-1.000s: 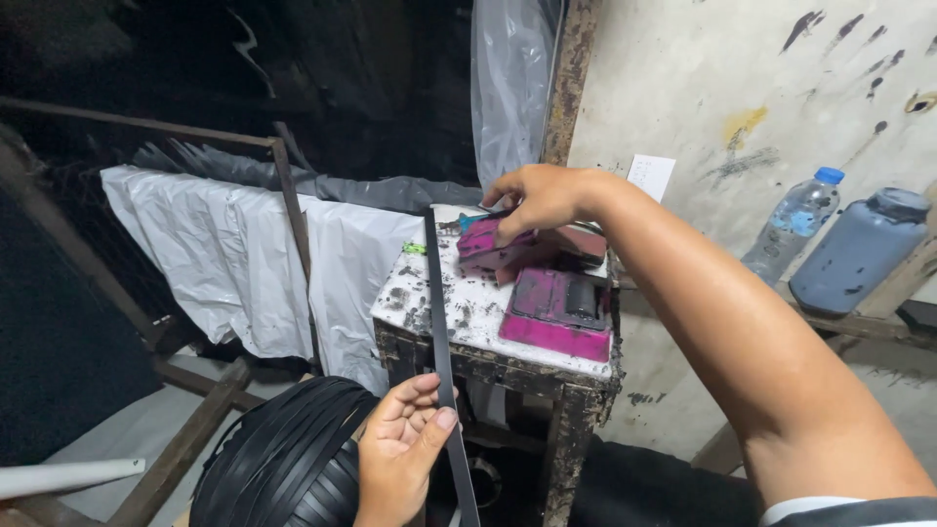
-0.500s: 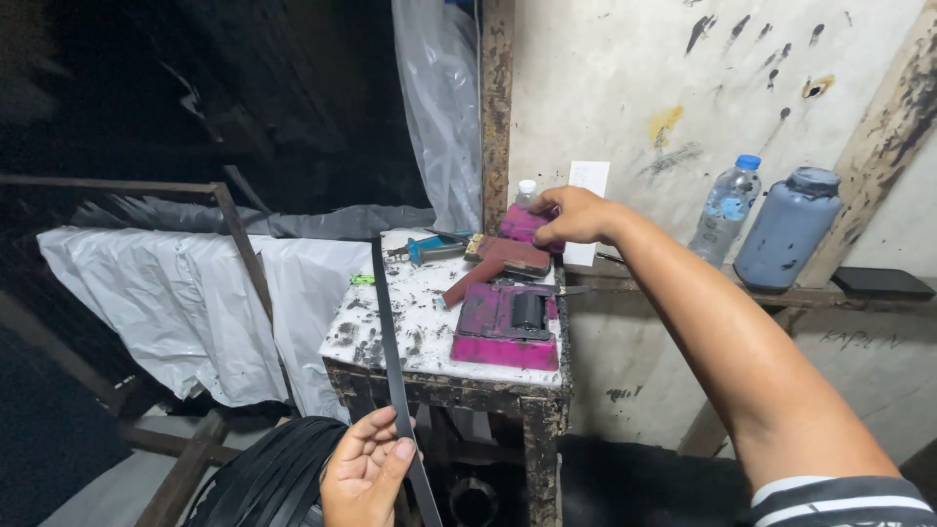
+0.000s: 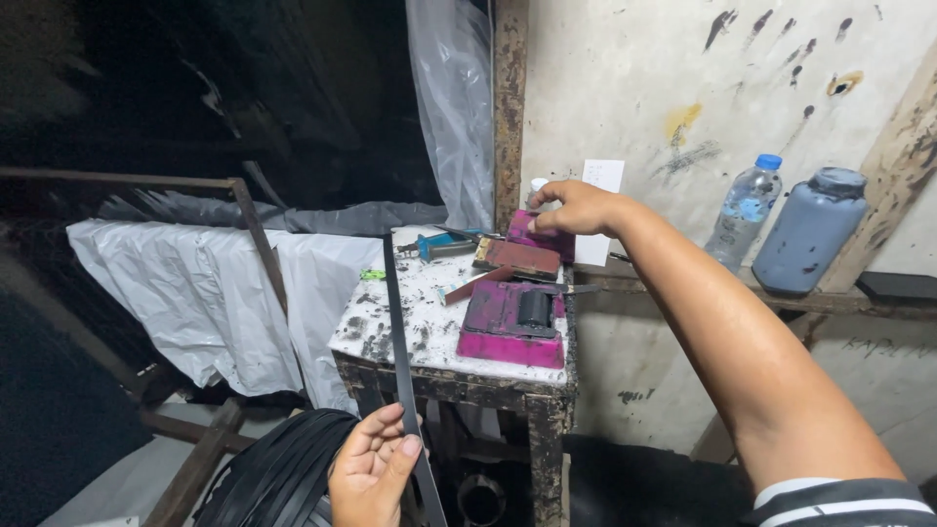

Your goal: Sanding the edges of a leather strap and then applying dye by pulling it through an applicator before hanging it to dry.

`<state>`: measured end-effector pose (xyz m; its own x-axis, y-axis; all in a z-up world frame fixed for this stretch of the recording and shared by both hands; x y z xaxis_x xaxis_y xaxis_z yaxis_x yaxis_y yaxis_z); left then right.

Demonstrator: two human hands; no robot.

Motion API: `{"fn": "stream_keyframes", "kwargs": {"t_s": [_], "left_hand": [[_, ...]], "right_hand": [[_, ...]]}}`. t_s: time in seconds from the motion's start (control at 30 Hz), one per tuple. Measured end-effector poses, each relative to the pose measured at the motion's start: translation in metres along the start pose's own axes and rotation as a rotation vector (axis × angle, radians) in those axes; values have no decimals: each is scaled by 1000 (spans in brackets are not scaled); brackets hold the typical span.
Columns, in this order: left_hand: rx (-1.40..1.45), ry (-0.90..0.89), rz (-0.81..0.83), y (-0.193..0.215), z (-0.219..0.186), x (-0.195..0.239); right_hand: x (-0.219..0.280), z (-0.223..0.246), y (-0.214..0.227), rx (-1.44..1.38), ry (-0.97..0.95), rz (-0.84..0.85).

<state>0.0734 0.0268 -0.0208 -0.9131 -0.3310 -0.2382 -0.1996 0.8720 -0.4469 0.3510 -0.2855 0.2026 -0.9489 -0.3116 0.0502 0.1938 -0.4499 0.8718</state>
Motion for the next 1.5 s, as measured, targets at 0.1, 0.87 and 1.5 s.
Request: {"fn": "stream_keyframes", "kwargs": {"t_s": [0.1,0.87,1.5], "left_hand": [[39,-19,43,1,0,-1],[145,75,396,-81,-33,-12],[106,47,482,-80,-35,-6]], "right_hand": [[-2,40,-1,85,182,-106],[-63,179,-50,1334,197,-95],[-70,192,-42,892,38,-98]]}}
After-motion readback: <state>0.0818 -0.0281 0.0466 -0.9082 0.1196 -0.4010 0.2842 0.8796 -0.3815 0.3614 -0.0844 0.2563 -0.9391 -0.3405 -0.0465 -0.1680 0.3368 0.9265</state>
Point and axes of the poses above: each hand's wrist, its own x-axis away from the middle knuckle, its own y-axis out of the back of the hand, z = x × y, the point moved 6 cm from there along -x, towards the middle knuckle, and after that the axes turned 7 degrees about z, right-handed, at the moved point
